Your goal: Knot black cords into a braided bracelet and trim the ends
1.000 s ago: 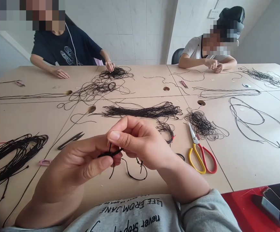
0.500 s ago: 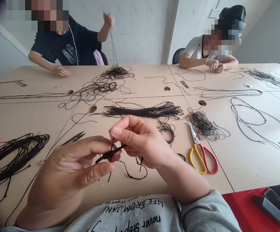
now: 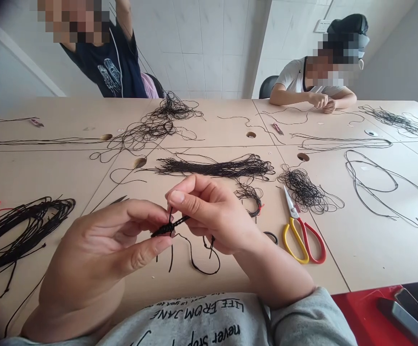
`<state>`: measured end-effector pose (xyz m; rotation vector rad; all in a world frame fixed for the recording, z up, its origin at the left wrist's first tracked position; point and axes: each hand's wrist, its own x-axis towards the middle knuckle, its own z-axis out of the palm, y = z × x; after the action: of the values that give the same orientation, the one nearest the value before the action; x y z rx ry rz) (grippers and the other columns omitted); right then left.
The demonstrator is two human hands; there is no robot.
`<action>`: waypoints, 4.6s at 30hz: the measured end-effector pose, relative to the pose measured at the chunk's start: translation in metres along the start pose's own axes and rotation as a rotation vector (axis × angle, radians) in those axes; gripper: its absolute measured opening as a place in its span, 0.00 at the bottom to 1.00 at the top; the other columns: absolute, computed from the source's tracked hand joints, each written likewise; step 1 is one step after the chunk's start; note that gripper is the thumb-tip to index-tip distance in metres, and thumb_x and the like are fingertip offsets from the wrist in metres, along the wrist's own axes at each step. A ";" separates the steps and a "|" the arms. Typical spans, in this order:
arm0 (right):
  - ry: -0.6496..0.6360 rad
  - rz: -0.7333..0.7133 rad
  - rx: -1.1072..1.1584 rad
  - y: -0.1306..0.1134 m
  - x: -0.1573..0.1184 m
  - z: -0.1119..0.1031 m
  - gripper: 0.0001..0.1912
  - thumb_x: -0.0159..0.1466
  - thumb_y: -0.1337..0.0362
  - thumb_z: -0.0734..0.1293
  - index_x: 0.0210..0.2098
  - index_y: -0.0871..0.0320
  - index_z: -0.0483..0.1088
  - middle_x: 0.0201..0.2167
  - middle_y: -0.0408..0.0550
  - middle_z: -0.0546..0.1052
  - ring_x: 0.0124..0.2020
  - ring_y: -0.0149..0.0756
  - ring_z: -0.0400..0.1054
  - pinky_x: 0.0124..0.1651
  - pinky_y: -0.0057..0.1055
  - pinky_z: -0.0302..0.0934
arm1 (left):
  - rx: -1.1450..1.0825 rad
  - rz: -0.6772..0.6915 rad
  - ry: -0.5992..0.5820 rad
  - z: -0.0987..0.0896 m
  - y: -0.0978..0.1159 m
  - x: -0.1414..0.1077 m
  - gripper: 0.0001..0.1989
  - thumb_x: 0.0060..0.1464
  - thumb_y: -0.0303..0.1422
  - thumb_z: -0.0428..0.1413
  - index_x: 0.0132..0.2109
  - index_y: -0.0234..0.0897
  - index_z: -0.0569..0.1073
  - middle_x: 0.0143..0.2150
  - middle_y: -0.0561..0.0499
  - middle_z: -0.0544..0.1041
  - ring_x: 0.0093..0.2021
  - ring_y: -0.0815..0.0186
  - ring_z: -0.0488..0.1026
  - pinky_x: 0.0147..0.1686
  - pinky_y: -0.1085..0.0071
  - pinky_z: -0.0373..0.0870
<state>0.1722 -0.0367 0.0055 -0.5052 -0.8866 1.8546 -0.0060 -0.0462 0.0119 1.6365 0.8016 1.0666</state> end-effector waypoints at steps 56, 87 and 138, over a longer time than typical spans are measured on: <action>0.020 0.038 -0.372 0.004 -0.015 0.011 0.15 0.56 0.67 0.77 0.28 0.58 0.65 0.20 0.37 0.65 0.19 0.22 0.51 0.19 0.19 0.49 | 0.144 0.267 0.265 0.007 -0.007 -0.002 0.07 0.62 0.26 0.61 0.36 0.42 0.76 0.27 0.56 0.76 0.25 0.71 0.71 0.23 0.75 0.68; 0.050 0.056 -0.126 0.007 -0.006 0.002 0.09 0.60 0.61 0.73 0.28 0.60 0.74 0.23 0.42 0.75 0.16 0.20 0.53 0.18 0.20 0.48 | -0.004 0.290 0.108 0.000 -0.004 -0.006 0.14 0.59 0.18 0.59 0.44 0.43 0.73 0.36 0.54 0.74 0.35 0.70 0.74 0.34 0.74 0.76; 0.081 -0.016 -0.274 0.008 -0.014 0.011 0.13 0.54 0.67 0.81 0.28 0.59 0.72 0.20 0.37 0.68 0.19 0.21 0.53 0.19 0.18 0.52 | -0.197 0.114 0.113 -0.001 0.001 -0.003 0.14 0.57 0.18 0.60 0.43 0.44 0.77 0.38 0.56 0.75 0.37 0.75 0.74 0.31 0.86 0.72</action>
<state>0.1662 -0.0556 0.0062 -0.7343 -1.0923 1.6942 -0.0084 -0.0490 0.0118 1.4794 0.6590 1.2860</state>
